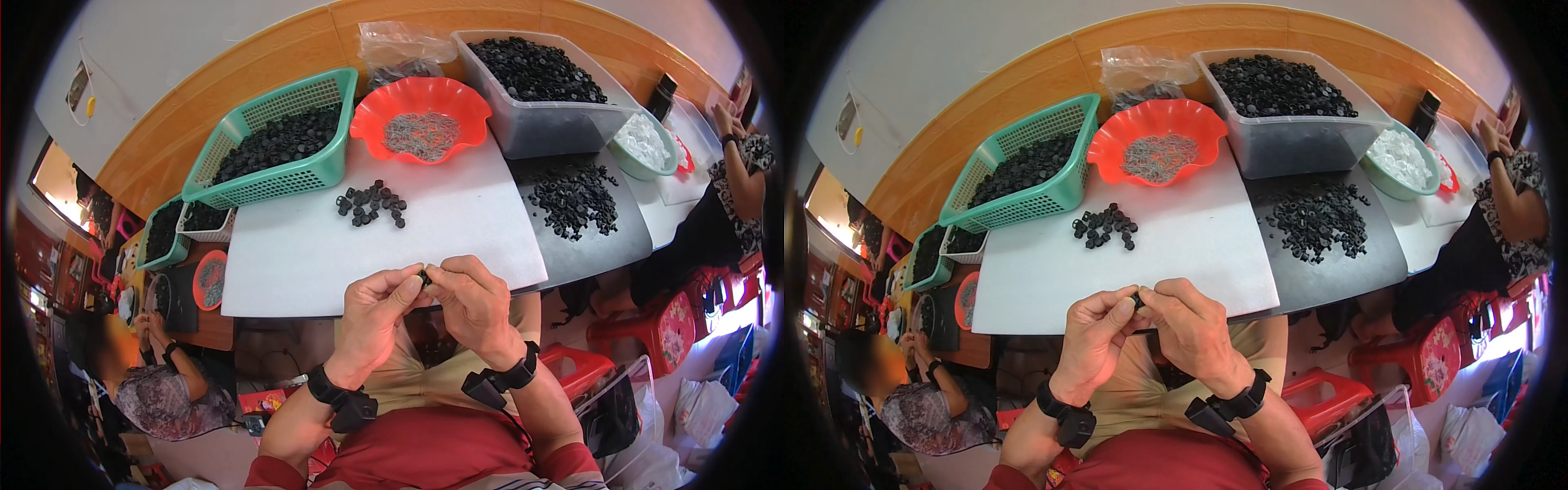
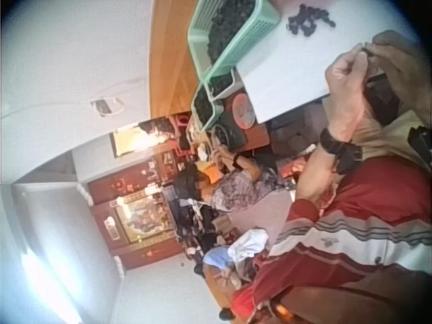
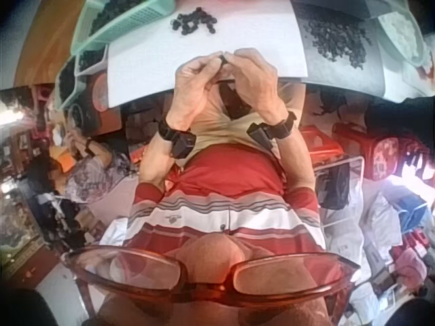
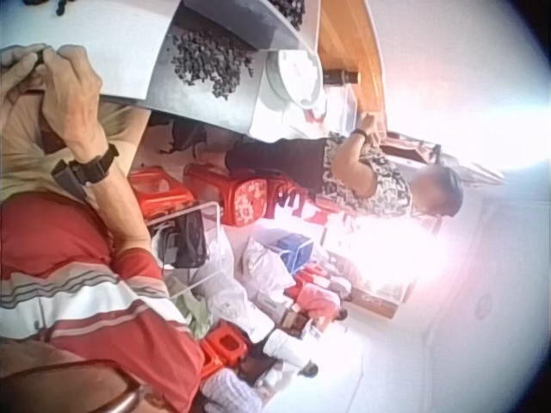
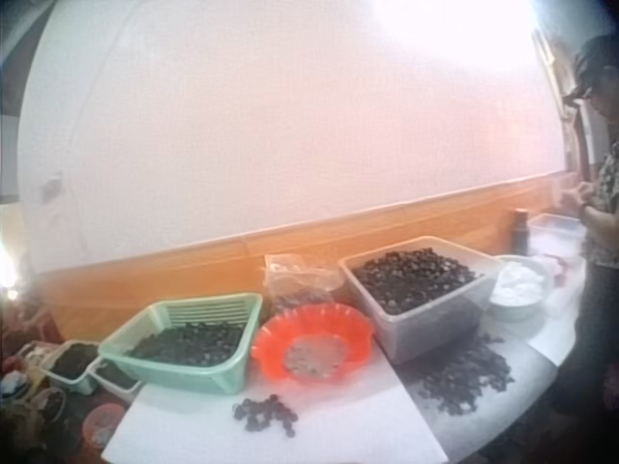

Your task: Assembling two small black plastic components together at a production table.

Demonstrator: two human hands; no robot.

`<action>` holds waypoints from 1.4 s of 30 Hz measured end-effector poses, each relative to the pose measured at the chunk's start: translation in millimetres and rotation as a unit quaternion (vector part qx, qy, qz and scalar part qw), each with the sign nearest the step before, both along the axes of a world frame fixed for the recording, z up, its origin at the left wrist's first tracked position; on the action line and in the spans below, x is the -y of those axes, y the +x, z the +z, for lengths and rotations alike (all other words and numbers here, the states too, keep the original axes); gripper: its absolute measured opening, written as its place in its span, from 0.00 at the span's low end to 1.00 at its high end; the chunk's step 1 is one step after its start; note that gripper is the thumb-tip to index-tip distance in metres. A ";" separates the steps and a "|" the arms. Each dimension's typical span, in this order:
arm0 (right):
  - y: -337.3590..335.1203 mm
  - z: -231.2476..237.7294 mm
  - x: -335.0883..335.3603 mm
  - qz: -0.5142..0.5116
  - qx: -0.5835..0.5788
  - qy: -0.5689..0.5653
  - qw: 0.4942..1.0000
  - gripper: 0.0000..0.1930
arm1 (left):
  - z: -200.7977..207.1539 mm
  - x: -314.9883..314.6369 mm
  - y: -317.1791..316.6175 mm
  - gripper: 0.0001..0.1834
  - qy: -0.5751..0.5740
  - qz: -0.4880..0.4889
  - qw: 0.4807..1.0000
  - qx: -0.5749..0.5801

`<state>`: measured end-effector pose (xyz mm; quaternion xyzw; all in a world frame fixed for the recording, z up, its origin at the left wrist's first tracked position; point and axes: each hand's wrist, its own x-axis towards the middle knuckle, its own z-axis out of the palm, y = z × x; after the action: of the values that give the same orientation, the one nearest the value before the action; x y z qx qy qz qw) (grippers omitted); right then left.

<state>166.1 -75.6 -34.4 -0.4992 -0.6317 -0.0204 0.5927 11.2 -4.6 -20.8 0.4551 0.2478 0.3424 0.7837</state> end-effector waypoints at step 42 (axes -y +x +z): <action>26.6 28.0 5.2 0.161 -0.064 -0.216 0.961 0.14 | 10.3 -10.6 -8.4 0.13 -0.051 -0.086 0.995 -0.005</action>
<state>192.7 -80.8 -6.4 -0.5070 -0.6541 0.2441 0.5054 2.7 6.0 -10.4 0.4362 0.2288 0.2579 0.8312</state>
